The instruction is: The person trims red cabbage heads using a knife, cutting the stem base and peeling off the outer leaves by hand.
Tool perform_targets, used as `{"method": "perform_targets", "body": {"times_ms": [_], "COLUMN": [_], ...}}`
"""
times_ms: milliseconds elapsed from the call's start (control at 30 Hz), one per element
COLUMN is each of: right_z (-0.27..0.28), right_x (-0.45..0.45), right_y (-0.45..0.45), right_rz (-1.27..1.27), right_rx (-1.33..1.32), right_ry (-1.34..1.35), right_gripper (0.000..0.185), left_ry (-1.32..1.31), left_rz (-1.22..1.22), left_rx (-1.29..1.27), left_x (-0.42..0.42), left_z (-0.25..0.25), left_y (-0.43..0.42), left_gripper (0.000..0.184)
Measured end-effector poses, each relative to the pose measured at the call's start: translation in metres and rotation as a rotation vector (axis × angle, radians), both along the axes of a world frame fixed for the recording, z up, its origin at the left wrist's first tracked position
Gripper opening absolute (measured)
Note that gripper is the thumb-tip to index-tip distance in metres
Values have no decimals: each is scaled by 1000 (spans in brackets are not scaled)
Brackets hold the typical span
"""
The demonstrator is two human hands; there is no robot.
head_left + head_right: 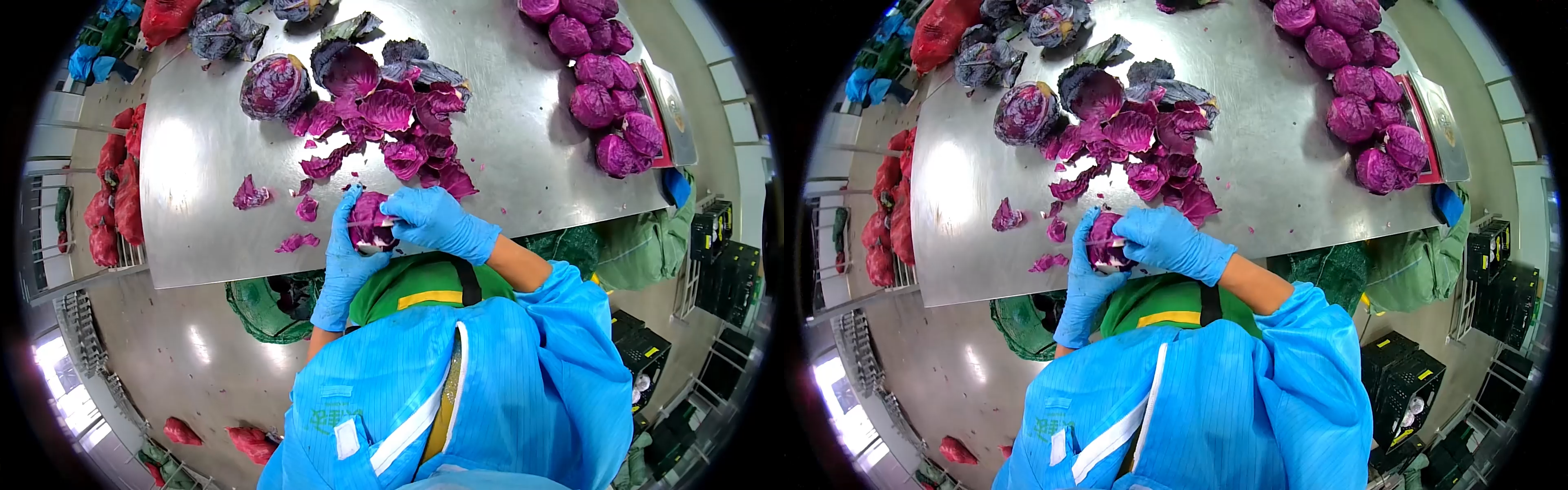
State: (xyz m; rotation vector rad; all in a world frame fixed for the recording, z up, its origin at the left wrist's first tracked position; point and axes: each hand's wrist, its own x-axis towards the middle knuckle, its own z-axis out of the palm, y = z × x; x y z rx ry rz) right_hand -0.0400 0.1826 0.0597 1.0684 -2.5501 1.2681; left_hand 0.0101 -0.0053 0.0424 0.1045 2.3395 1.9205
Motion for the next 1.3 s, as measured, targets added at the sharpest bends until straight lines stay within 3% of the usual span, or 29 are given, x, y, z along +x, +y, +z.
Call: {"method": "perform_targets", "body": {"times_ms": [133,267,367,400,467,533,600,633,733,800,833,867,933,1033,1267,1300], "right_z": [21,17,44,62,53,49,10,-6,-26,-11,-15,-19,-16,-5,-3,0], "right_x": [-10,-20,-28,-34,-53,-54,-46,-43,-28,-3,2,5,5,11,-8,-12], "right_y": [9,14,26,31,32,27,16,15,12,18,17,15,18,16,28,32], "right_rz": [250,362,152,-8,-256,-301,-401,-484,-617,-496,-527,-558,-558,-525,-381,-328], "right_rx": [199,175,-346,-543,-758,-579,-407,-276,-325,-185,-168,-151,-221,-245,-86,-143], "right_ry": [-24,-52,-914,-1031,-1011,-971,-900,-571,-140,-684,-563,-444,-653,-727,-828,-879], "right_gripper": [16,13,14,21,23,25,27,40,55,81,81,82,75,62,57,57], "left_ry": [125,260,165,63,-129,-168,-104,-65,-180,-204,-104,-197,-92,-88,161,235], "left_rz": [-48,-122,-80,-59,-77,-100,-116,-126,-113,-104,-148,-130,-52,139,-38,-39], "left_rx": [-193,-280,-215,-135,-128,-70,-30,-38,-12,4,50,197,431,267,-425,-359], "left_x": [0,-6,-6,-5,-4,-8,-14,-17,-20,-23,-23,-17,-21,-19,-28,-31], "left_z": [-5,-11,-16,-20,-21,-6,4,4,23,11,8,9,-24,-16,7,-2], "left_y": [-2,-6,-14,-24,-39,-37,-27,-24,-10,-6,0,5,13,32,29,26], "left_gripper": [92,88,82,78,86,91,94,96,96,96,94,93,95,97,104,98]}}
